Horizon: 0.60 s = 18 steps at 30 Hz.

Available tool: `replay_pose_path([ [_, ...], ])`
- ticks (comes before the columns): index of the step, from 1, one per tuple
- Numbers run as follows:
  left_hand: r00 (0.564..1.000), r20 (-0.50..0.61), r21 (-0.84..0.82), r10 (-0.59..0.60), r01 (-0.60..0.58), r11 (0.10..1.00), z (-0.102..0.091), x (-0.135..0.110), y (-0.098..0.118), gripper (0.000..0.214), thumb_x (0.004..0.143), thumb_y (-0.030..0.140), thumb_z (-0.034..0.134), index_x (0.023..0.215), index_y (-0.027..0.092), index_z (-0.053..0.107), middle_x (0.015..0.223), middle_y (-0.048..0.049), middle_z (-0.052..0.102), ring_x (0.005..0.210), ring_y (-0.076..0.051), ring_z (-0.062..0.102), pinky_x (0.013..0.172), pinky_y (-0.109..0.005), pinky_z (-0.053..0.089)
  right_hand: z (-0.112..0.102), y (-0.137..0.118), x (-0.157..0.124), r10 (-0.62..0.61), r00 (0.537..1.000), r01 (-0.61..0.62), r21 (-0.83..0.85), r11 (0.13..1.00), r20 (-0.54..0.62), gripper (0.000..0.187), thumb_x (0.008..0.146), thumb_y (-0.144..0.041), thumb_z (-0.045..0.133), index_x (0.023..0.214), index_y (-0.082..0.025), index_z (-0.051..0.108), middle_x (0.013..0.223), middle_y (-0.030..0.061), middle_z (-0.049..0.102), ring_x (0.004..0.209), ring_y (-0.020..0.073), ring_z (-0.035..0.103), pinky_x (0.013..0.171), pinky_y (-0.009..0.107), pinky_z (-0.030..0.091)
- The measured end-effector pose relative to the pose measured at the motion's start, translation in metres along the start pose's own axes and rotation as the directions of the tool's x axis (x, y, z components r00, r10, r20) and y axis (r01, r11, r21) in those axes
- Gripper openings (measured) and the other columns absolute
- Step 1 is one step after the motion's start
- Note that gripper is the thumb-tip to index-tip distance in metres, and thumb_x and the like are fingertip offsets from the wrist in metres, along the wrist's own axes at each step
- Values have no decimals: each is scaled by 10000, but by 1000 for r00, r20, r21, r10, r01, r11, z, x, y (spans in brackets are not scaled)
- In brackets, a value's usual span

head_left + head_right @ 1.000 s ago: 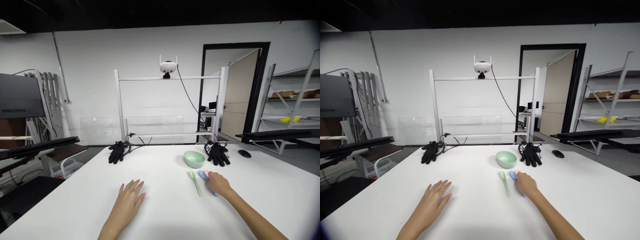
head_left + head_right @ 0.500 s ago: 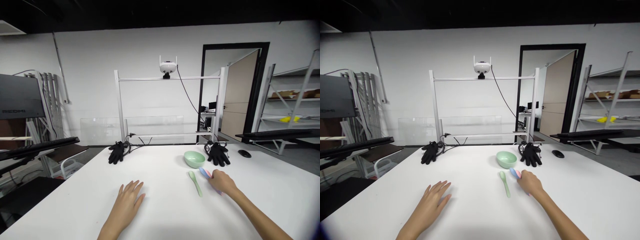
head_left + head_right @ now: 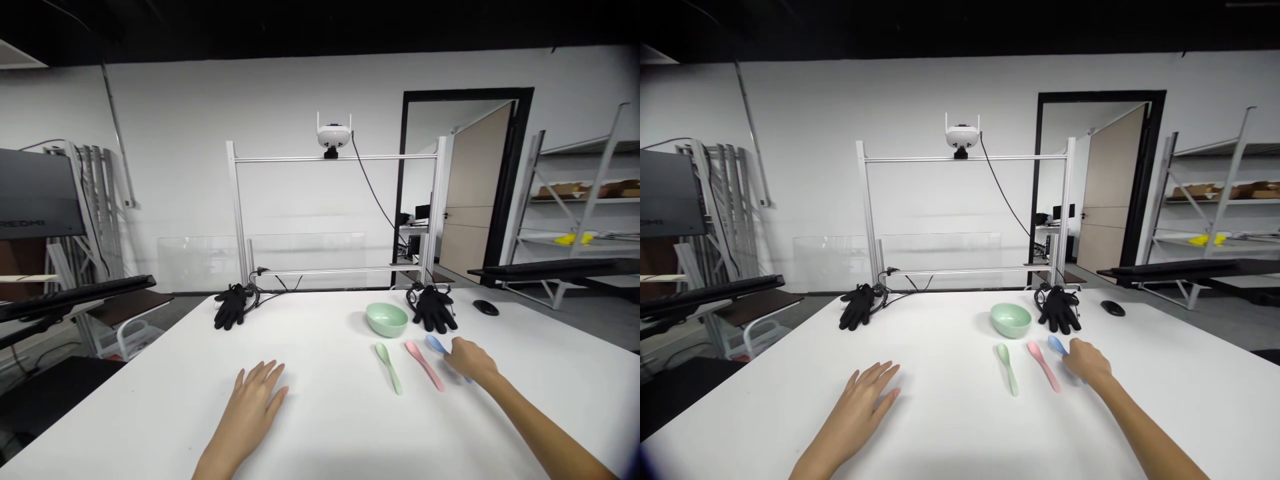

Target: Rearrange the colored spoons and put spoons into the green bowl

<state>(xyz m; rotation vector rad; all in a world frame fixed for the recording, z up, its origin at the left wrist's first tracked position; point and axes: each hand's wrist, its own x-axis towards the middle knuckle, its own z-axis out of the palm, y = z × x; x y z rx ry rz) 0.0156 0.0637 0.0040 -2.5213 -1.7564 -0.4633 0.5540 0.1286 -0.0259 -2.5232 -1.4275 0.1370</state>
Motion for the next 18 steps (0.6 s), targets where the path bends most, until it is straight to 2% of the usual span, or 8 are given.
replay_pose_path([
  [7, 1000, 6, 3, -4, 4, 1000, -1, 0, 0, 533, 1042, 502, 373, 1488, 266, 547, 1555, -81, 536, 1472, -333, 432, 1210, -610, 296, 8, 8, 3, 5, 1000, -5, 1, 1000, -14, 110, 787, -254, 603, 859, -173, 617, 1003, 169, 709, 851, 297, 703, 646, 344, 477],
  [18, 999, 39, 18, -12, 11, 1000, -1, -1, 1, 555, 1049, 509, 344, 1511, 254, 517, 1579, -75, 508, 1490, -320, 406, 1226, -592, 274, 13, 9, 2, 25, 999, -25, -1, 1000, 23, 188, 798, -253, 581, 939, -150, 650, 1068, 196, 706, 898, 302, 703, 670, 360, 486],
])
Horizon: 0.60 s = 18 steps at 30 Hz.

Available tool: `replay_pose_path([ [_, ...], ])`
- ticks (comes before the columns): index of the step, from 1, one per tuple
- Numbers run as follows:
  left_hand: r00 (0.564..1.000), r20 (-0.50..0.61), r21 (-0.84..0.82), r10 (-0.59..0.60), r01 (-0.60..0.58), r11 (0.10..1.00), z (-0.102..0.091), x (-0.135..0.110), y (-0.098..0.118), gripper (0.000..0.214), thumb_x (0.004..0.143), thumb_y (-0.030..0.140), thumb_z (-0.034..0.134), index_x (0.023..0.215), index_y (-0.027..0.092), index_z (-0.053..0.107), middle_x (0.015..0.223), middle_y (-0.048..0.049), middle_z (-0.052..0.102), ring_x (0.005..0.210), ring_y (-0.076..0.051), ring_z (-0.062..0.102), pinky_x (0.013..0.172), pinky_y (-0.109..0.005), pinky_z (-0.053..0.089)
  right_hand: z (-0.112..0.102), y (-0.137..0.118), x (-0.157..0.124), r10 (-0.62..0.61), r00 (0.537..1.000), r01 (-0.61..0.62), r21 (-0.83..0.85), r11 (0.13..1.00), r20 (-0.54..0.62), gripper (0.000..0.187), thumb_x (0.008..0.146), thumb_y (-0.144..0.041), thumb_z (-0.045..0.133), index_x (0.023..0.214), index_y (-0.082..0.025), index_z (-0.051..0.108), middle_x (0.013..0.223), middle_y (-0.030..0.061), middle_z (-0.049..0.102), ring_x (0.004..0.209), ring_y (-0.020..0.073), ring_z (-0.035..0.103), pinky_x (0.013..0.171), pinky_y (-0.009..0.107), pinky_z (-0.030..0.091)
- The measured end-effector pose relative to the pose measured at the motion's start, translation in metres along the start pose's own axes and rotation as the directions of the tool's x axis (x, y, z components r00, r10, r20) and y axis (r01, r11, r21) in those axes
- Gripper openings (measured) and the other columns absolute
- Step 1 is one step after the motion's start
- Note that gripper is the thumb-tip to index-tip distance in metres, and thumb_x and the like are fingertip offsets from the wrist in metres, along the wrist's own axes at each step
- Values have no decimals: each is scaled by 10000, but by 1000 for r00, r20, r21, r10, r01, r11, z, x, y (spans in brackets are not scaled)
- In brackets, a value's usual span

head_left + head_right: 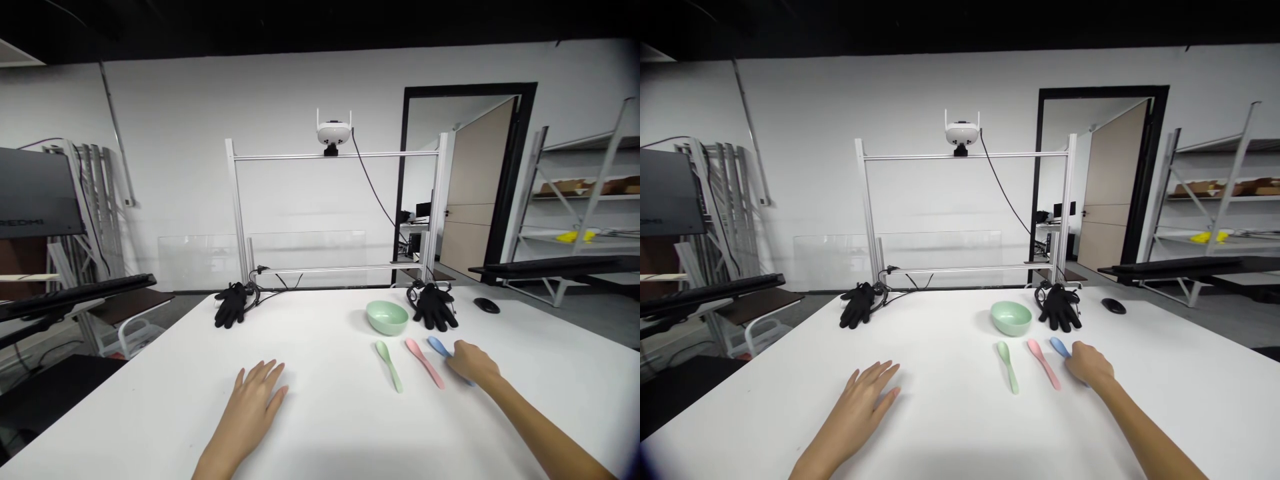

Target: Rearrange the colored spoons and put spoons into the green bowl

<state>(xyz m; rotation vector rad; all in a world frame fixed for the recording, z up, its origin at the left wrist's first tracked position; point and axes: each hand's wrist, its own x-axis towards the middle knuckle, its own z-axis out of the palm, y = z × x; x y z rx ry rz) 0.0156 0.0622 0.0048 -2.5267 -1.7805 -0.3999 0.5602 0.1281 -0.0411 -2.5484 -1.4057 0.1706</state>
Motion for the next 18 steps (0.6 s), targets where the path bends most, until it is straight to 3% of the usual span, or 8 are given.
replay_pose_path([
  [12, 999, -43, -21, 16, -17, 1000, 2, 1, -1, 527, 1042, 506, 374, 1487, 281, 545, 1554, -74, 539, 1470, -330, 437, 1208, -605, 301, -2, 0, -8, -8, 1000, 8, 1, 1000, -19, 200, 771, -294, 607, 904, -164, 678, 1024, 192, 712, 899, 312, 702, 700, 382, 498],
  [18, 999, -45, -13, 17, -18, 1000, 2, 1, -2, 540, 1043, 514, 362, 1490, 270, 542, 1556, -77, 537, 1472, -332, 432, 1210, -606, 296, -19, -9, -24, -28, 999, 28, -6, 1000, -18, 280, 866, -428, 537, 872, -174, 656, 1026, 186, 708, 880, 315, 688, 685, 386, 490],
])
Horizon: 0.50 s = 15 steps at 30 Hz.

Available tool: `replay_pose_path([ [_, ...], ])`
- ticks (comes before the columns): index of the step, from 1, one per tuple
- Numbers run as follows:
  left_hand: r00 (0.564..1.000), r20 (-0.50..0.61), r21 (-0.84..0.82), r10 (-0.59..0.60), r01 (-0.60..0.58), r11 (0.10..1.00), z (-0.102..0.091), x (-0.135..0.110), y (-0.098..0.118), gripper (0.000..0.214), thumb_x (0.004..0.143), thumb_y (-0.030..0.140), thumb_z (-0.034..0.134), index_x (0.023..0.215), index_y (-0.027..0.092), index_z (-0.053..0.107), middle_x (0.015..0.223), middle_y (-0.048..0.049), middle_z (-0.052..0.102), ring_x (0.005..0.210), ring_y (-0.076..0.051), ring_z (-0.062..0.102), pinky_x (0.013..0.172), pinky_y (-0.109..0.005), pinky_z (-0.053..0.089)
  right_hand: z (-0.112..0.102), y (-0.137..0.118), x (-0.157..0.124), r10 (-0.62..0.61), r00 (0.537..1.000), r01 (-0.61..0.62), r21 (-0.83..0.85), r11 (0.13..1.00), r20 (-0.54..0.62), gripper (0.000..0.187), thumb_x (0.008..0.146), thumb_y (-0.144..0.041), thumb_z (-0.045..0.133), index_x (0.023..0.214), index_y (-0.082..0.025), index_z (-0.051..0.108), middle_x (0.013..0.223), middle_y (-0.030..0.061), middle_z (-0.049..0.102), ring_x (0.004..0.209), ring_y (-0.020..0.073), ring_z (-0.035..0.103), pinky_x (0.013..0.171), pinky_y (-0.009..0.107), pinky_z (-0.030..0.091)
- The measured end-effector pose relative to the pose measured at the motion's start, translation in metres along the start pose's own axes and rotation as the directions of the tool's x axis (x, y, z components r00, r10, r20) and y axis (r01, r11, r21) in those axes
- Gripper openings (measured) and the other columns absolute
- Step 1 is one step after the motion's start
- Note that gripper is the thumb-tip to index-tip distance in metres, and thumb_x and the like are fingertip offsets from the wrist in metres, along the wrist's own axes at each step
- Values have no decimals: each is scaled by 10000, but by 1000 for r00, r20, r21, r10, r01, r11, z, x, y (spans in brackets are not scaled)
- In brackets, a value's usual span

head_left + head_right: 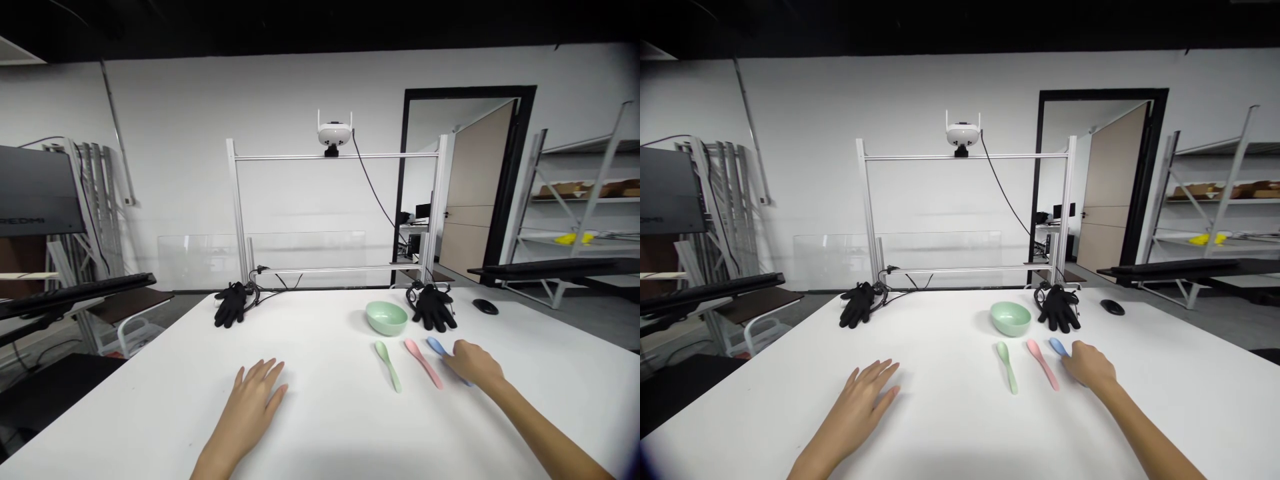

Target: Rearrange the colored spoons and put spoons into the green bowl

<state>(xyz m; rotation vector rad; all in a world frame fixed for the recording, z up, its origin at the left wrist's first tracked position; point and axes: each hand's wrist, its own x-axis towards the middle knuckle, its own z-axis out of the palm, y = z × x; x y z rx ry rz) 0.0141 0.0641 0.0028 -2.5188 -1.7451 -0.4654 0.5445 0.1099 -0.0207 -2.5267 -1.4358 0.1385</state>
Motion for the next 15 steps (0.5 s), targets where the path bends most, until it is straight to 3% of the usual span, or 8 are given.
replay_pose_path([
  [4, 1000, -27, 0, 11, -11, 1000, -1, 1, -2, 525, 1041, 497, 369, 1483, 276, 547, 1547, -79, 547, 1466, -335, 440, 1199, -615, 306, -15, -11, -17, -73, 996, 76, 49, 996, -56, 469, 935, -571, 412, 949, -184, 677, 1052, 186, 718, 939, 335, 686, 724, 398, 486],
  [9, 1000, -30, 18, 9, -9, 1000, -3, 4, -3, 517, 1040, 489, 373, 1486, 288, 540, 1548, -75, 547, 1471, -330, 432, 1200, -612, 299, -32, -29, -41, -214, 967, 230, 113, 967, -135, 488, 953, -560, 411, 1163, -200, 664, 1119, 158, 737, 1066, 337, 677, 819, 373, 479],
  [15, 1000, -17, 31, -2, 3, 1000, -10, 6, -1, 533, 1045, 493, 357, 1497, 267, 527, 1559, -74, 534, 1483, -326, 413, 1213, -602, 276, -48, -49, -67, -280, 938, 318, 188, 929, -202, 614, 959, -589, 405, 1370, -165, 575, 1228, 149, 718, 1126, 318, 656, 907, 366, 475],
])
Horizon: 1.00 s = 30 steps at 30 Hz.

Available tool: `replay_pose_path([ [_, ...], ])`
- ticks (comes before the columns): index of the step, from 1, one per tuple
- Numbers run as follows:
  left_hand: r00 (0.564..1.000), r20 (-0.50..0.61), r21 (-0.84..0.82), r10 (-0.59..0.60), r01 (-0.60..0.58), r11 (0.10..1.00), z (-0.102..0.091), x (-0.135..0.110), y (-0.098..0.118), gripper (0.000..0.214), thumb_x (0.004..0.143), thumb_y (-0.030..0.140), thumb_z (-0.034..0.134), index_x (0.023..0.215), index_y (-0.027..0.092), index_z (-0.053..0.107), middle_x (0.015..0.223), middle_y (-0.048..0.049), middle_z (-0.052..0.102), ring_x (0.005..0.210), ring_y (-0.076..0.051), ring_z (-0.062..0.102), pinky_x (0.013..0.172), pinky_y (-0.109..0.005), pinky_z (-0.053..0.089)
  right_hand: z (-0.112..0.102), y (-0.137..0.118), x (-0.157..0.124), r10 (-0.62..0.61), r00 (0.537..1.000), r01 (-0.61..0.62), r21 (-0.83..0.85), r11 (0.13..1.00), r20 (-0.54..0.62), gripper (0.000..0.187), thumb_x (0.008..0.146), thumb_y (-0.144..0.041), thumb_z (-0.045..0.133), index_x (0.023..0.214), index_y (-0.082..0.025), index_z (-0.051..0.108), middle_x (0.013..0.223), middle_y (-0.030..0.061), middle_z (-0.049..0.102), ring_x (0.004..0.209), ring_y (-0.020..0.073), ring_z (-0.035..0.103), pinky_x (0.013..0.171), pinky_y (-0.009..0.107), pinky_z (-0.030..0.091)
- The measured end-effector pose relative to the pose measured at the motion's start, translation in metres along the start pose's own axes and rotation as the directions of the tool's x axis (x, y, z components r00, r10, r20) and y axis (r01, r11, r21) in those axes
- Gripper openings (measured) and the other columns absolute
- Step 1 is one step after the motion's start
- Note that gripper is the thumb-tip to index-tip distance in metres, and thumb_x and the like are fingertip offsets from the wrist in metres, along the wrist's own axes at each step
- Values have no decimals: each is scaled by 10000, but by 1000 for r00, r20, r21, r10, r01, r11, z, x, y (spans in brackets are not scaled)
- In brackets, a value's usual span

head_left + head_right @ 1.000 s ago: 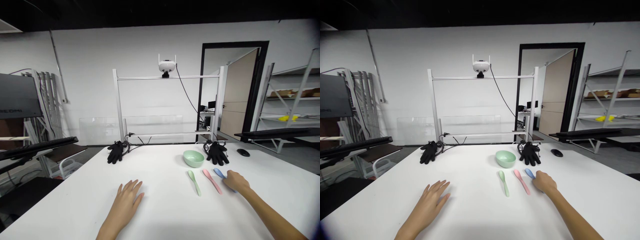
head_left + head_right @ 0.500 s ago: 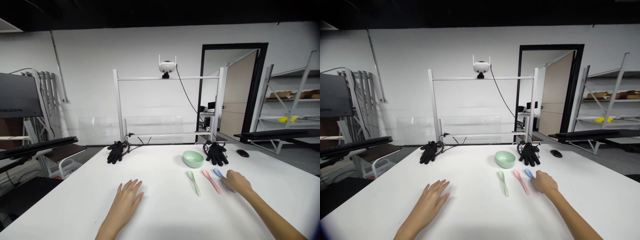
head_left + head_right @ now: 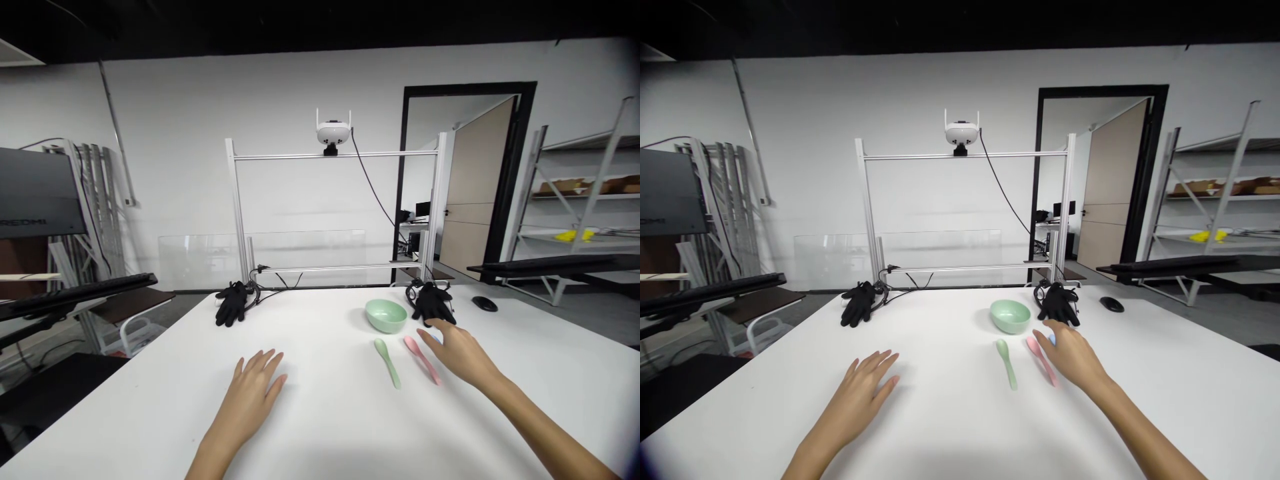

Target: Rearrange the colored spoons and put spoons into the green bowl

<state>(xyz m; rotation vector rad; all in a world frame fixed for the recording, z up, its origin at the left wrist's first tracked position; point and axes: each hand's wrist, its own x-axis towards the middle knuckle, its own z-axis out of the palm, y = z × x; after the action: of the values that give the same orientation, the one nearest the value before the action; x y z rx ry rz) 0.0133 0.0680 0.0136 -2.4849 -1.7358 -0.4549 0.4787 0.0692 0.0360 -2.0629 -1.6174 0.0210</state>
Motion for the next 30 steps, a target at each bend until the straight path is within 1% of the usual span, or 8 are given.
replay_pose_path([
  [5, 1000, -26, -9, 8, -8, 1000, -3, 2, 0, 526, 1043, 504, 366, 1485, 277, 538, 1550, -77, 545, 1477, -330, 422, 1207, -605, 284, 2, -13, -10, -87, 996, 87, -2, 996, -12, 609, 957, -590, 421, 1370, -172, 580, 1260, 154, 700, 1184, 313, 634, 935, 356, 475],
  [8, 999, -33, -5, 10, -10, 1000, -5, 3, 1, 524, 1045, 492, 365, 1483, 264, 539, 1546, -86, 547, 1473, -331, 427, 1204, -607, 286, 8, -20, -19, -129, 991, 130, 6, 992, -16, 555, 957, -579, 434, 1322, -199, 609, 1203, 140, 714, 1158, 315, 643, 931, 361, 479],
  [11, 1000, -28, -3, 11, -11, 1000, -7, 3, 2, 528, 1048, 483, 355, 1487, 252, 534, 1547, -91, 546, 1472, -333, 427, 1202, -611, 286, 13, -24, -29, -176, 984, 177, 29, 984, -24, 487, 964, -568, 427, 1237, -227, 640, 1114, 123, 727, 1082, 301, 662, 871, 345, 488],
  [14, 1000, -18, -1, 13, -13, 1000, -6, 2, 3, 532, 1049, 483, 354, 1490, 243, 531, 1551, -94, 541, 1478, -334, 418, 1204, -611, 285, 16, -26, -35, -216, 976, 218, 57, 974, -26, 439, 965, -575, 420, 1136, -249, 657, 1020, 100, 730, 939, 272, 675, 784, 327, 487],
  [17, 1000, -5, 9, 11, -11, 1000, -5, 2, 4, 529, 1048, 479, 359, 1493, 245, 527, 1554, -88, 539, 1482, -330, 414, 1208, -610, 280, 16, -25, -39, -241, 969, 245, 83, 966, -46, 434, 957, -593, 416, 1077, -254, 660, 939, 80, 721, 828, 254, 661, 724, 328, 479],
  [21, 1000, 3, 11, 11, -11, 1000, -5, 1, 6, 531, 1052, 477, 351, 1500, 245, 517, 1558, -85, 533, 1484, -321, 413, 1211, -605, 283, 17, -25, -39, -281, 955, 289, 95, 953, -92, 453, 959, -599, 389, 1054, -251, 662, 890, 70, 711, 763, 244, 647, 683, 334, 471],
  [25, 1000, 7, 16, 9, -9, 1000, -8, 1, 8, 531, 1052, 479, 353, 1502, 248, 515, 1565, -82, 525, 1487, -319, 409, 1216, -602, 278, 17, -25, -38, -282, 955, 291, 101, 951, -95, 443, 960, -596, 392, 1036, -253, 662, 887, 67, 715, 751, 238, 647, 669, 328, 467],
  [30, 1000, 15, 17, 14, -14, 1000, -8, 2, 8, 538, 1056, 469, 344, 1506, 227, 512, 1567, -89, 521, 1486, -325, 410, 1211, -611, 285, 17, -26, -39, -251, 966, 256, 102, 961, -64, 435, 963, -573, 400, 1099, -246, 652, 976, 78, 725, 738, 225, 642, 685, 333, 475],
])
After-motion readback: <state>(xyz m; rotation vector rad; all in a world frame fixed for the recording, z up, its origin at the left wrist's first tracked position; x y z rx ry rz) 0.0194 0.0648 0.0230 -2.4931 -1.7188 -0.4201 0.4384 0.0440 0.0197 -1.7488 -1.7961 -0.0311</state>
